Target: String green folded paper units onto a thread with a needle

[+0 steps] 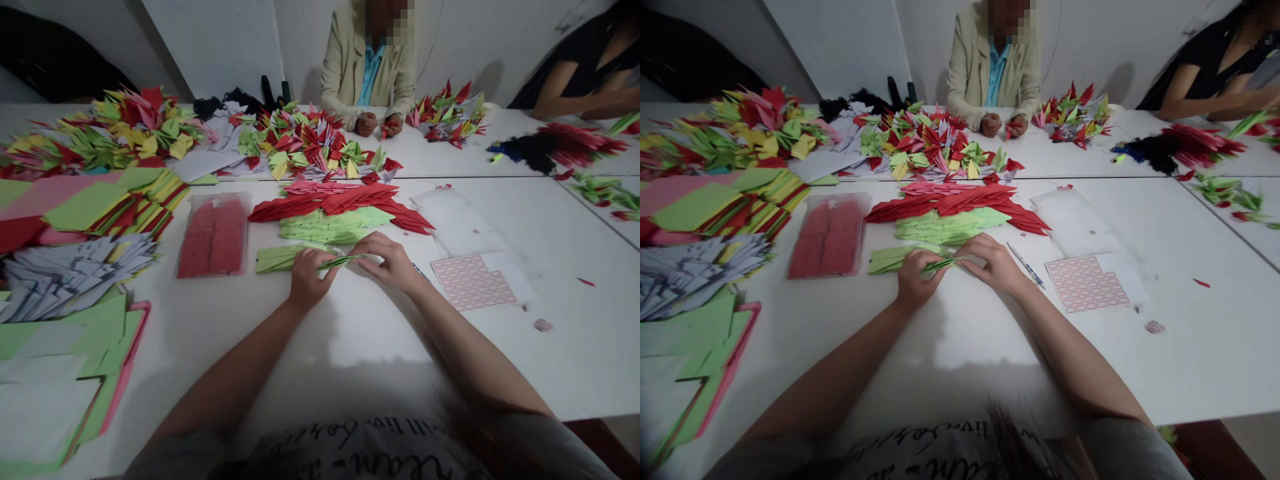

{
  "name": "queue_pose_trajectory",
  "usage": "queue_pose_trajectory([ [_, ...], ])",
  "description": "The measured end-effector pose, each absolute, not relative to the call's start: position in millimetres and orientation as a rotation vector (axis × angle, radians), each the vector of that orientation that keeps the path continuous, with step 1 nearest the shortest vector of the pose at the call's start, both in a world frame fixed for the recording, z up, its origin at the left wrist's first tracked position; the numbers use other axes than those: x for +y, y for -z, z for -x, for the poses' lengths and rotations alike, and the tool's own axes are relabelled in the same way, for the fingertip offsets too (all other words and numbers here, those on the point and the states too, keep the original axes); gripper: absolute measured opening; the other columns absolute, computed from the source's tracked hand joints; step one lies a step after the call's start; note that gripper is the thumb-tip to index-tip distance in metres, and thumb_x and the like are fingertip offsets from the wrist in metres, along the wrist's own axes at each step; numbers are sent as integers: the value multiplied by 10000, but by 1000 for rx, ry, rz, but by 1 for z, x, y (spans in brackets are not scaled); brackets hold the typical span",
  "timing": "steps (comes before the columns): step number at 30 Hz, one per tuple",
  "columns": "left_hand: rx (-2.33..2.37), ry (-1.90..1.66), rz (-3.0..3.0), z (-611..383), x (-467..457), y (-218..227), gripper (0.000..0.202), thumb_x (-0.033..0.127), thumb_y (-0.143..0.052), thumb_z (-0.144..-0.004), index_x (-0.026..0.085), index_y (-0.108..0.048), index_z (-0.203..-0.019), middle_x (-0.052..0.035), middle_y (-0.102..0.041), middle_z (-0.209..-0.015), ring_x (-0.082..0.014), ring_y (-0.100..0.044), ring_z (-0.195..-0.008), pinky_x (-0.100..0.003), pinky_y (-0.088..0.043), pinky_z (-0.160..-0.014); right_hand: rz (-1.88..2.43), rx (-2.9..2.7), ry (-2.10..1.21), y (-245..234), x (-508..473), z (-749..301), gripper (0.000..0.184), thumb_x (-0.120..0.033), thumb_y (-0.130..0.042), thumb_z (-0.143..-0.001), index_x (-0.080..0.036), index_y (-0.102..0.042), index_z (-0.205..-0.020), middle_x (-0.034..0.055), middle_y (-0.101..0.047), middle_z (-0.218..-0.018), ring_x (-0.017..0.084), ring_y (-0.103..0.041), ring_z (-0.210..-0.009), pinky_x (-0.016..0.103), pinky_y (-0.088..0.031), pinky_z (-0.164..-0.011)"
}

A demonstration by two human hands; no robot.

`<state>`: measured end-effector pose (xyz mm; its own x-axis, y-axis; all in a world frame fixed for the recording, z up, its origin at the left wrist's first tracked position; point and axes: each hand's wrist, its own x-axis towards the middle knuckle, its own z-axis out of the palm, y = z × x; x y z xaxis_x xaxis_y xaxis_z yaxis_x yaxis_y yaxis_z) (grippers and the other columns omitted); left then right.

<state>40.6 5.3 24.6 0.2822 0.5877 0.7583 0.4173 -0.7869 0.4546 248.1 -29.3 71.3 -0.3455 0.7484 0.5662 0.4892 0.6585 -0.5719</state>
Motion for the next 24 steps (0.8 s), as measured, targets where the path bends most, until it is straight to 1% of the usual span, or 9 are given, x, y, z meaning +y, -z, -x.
queue_pose_trajectory([
  [5,916,-1455,-2423,-41,2,-27,87,254,-684,-819,212,-635,-877,-8,-708,-827,-165,-632,-852,-345,-475,-832,959,-2030,-403,-70,-31,-242,107,-246,-567,-923,-214,-656,-973,71,-679,-933,202,-591,-906,371,-502,-806],
  [9,928,-1408,-2468,-40,-2,-29,29,239,-640,-835,216,-645,-853,-11,-712,-816,-170,-637,-859,-352,-473,-831,973,-2057,-427,-69,-33,-238,100,-234,-545,-931,-207,-639,-957,70,-676,-937,197,-586,-903,361,-490,-809],
  [14,939,-1390,-2530,-39,-3,-33,44,233,-629,-814,241,-668,-831,3,-716,-795,-176,-643,-869,-368,-461,-856,983,-2070,-473,-71,-32,-241,101,-263,-543,-934,-201,-622,-921,68,-663,-909,194,-581,-872,350,-481,-786],
  [19,967,-1402,-2499,-37,-1,-35,56,224,-606,-815,240,-658,-803,11,-716,-780,-176,-638,-844,-399,-447,-915,1043,-1941,-555,-69,-29,-251,153,-327,-571,-919,-199,-636,-868,57,-650,-850,187,-585,-814,332,-473,-729],
  [21,948,-1383,-2456,-37,-1,-37,70,214,-568,-834,234,-635,-829,5,-721,-843,-179,-633,-873,-411,-436,-935,1097,-1864,-646,-65,-26,-253,174,-356,-597,-901,-196,-650,-856,54,-646,-848,181,-581,-791,314,-457,-687],
  [24,963,-1411,-2299,-39,-3,-49,91,226,-516,-867,209,-569,-938,-48,-686,-1013,-195,-619,-984,-416,-448,-932,1161,-1599,-901,-53,-23,-251,201,-391,-674,-835,-191,-664,-836,39,-628,-828,162,-554,-746,283,-418,-631],
])
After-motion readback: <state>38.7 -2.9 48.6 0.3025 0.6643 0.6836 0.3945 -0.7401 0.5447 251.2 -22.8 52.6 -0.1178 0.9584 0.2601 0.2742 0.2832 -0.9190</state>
